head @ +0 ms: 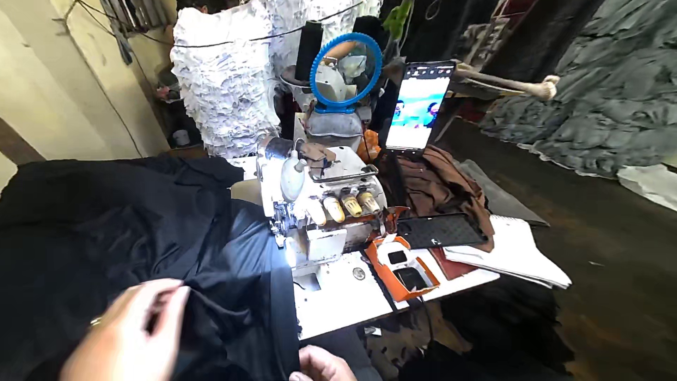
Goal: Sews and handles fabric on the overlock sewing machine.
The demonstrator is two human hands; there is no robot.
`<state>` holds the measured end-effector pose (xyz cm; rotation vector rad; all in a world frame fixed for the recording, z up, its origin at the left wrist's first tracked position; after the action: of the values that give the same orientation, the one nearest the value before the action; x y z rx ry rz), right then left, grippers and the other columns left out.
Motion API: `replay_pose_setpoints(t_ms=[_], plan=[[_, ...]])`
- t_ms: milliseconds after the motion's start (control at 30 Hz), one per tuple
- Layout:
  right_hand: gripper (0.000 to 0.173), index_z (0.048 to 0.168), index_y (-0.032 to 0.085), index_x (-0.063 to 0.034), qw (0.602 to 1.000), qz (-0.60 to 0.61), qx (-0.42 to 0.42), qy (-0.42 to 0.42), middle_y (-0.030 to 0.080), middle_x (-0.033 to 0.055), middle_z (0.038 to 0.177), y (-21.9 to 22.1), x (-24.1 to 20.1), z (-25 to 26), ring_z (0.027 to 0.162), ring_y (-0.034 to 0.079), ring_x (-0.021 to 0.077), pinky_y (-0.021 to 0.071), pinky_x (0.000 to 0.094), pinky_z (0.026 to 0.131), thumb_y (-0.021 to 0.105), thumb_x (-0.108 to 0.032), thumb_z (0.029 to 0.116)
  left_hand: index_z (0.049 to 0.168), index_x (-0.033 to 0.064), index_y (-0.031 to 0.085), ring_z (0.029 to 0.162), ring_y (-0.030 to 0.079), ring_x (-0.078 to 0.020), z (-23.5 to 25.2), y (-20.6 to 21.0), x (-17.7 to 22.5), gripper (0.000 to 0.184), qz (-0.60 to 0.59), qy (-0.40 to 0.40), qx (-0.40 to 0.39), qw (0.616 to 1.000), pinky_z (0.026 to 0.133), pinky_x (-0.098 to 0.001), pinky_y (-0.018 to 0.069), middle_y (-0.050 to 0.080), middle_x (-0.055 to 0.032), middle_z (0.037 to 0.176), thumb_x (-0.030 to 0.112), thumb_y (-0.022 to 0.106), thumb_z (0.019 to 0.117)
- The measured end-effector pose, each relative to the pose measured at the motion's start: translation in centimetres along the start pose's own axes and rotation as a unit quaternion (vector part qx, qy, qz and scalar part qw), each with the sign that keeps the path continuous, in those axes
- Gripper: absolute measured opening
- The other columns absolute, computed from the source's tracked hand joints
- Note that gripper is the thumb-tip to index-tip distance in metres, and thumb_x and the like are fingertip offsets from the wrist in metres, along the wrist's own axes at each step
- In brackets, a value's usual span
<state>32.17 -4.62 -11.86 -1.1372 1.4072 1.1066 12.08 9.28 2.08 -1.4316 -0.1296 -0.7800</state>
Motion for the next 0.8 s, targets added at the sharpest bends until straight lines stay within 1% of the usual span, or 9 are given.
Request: replay_pose_setpoints(t_ms=[33,100,200,267,367,433,533,667,800], plan=[[0.017,0.111,0.064,0.0064,1.000,0.012,0.012,0.001,0.071,0.0058,0.093,-0.1,-0.3,0.6,0.082,0.071,0.0104,0.0621,0.0338,0.076,0.059,-0.003,0.0983,0.117,-0.0012,0.072,0.103,0.070,-0.0343,0.2,1.9,2.6,0.030,-0.019,0.064,0.022,0.998,0.089,-0.0515,0.0566,0.071,-0.0221,0.113,0.020,0.056,0.1033],[0.026,0.122,0.058,0.0072,0.999,0.032,0.038,0.006,0.072,0.0046,0.092,-0.5,-0.9,1.7,0.079,0.071,0.0103,0.0620,0.0342,0.075,0.059,-0.001,0.0973,0.122,0.0025,0.073,0.120,0.067,-0.0292,0.4,7.0,5.7,0.030,-0.049,0.152,0.041,0.986,0.104,-0.0461,0.0520,0.071,-0.0151,0.125,0.019,0.058,0.1018],[0.035,0.127,0.047,0.0007,0.998,0.024,0.065,-0.004,0.072,0.0022,0.085,-1.3,-1.9,3.7,0.073,0.070,0.0099,0.0602,0.0323,0.071,0.062,0.001,0.0958,0.122,0.0078,0.075,0.127,0.064,-0.0262,1.7,11.8,5.2,0.037,0.013,0.172,0.129,0.976,0.109,-0.0449,0.0477,0.071,-0.0084,0.130,0.031,0.055,0.1008],[0.033,0.124,0.050,-0.0010,0.995,-0.007,0.086,-0.043,0.072,0.0019,0.085,-1.9,-2.9,5.3,0.071,0.070,0.0089,0.0596,0.0301,0.067,0.064,0.002,0.0938,0.121,0.0105,0.076,0.126,0.065,-0.0244,3.5,12.3,4.4,0.038,0.025,0.162,0.153,0.974,0.109,-0.0456,0.0484,0.072,-0.0057,0.129,0.033,0.052,0.1002],[0.022,0.116,0.065,0.0011,0.975,-0.107,0.109,-0.163,0.072,0.0031,0.094,-2.6,-4.6,7.7,0.070,0.066,0.0029,0.0578,0.0211,0.064,0.064,-0.001,0.0935,0.120,0.0100,0.076,0.123,0.066,-0.0265,6.4,12.1,4.0,0.039,0.025,0.146,0.120,0.982,0.106,-0.0490,0.0508,0.072,-0.0069,0.127,0.032,0.051,0.0986],[0.019,0.109,0.074,-0.0037,0.952,-0.180,0.116,-0.218,0.075,0.0026,0.100,-2.9,-5.6,9.0,0.075,0.068,0.0012,0.0588,0.0187,0.067,0.060,-0.005,0.0958,0.118,0.0082,0.076,0.123,0.066,-0.0280,8.4,12.1,3.8,0.037,0.033,0.143,0.094,0.985,0.105,-0.0500,0.0510,0.072,-0.0092,0.126,0.031,0.053,0.0991],[0.024,0.107,0.078,-0.0086,0.936,-0.233,0.125,-0.232,0.076,-0.0007,0.095,-2.8,-6.4,9.8,0.069,0.068,0.0013,0.0585,0.0201,0.064,0.057,-0.008,0.0968,0.116,0.0053,0.075,0.121,0.066,-0.0274,11.1,11.9,3.9,0.030,0.044,0.136,0.061,0.988,0.103,-0.0496,0.0516,0.071,-0.0110,0.125,0.023,0.059,0.0984],[0.023,0.107,0.078,-0.0085,0.939,-0.235,0.128,-0.215,0.076,-0.0014,0.093,-2.7,-6.4,9.7,0.066,0.065,0.0001,0.0568,0.0189,0.061,0.057,-0.010,0.0973,0.116,0.0042,0.075,0.120,0.065,-0.0305,14.5,11.6,3.8,0.027,0.050,0.131,0.037,0.989,0.101,-0.0520,0.0511,0.069,-0.0134,0.126,0.013,0.070,0.0909],[0.021,0.107,0.077,-0.0063,0.946,-0.217,0.120,-0.211,0.075,-0.0003,0.089,-2.5,-6.4,9.4,0.062,0.065,0.0007,0.0570,0.0187,0.059,0.058,-0.008,0.0965,0.108,0.0072,0.075,0.108,0.063,-0.0362,16.1,11.5,3.4,0.017,0.056,0.113,0.051,0.991,0.088,-0.0583,0.0502,0.068,-0.0137,0.110,0.015,0.069,0.0937]])
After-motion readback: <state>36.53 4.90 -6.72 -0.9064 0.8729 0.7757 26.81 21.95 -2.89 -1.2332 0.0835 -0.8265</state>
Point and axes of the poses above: each hand's wrist, its own z-axis towards the middle knuckle, its own y-axis out of the palm, x = y × z, the point moved 6 cm from there along z, towards the middle knuckle
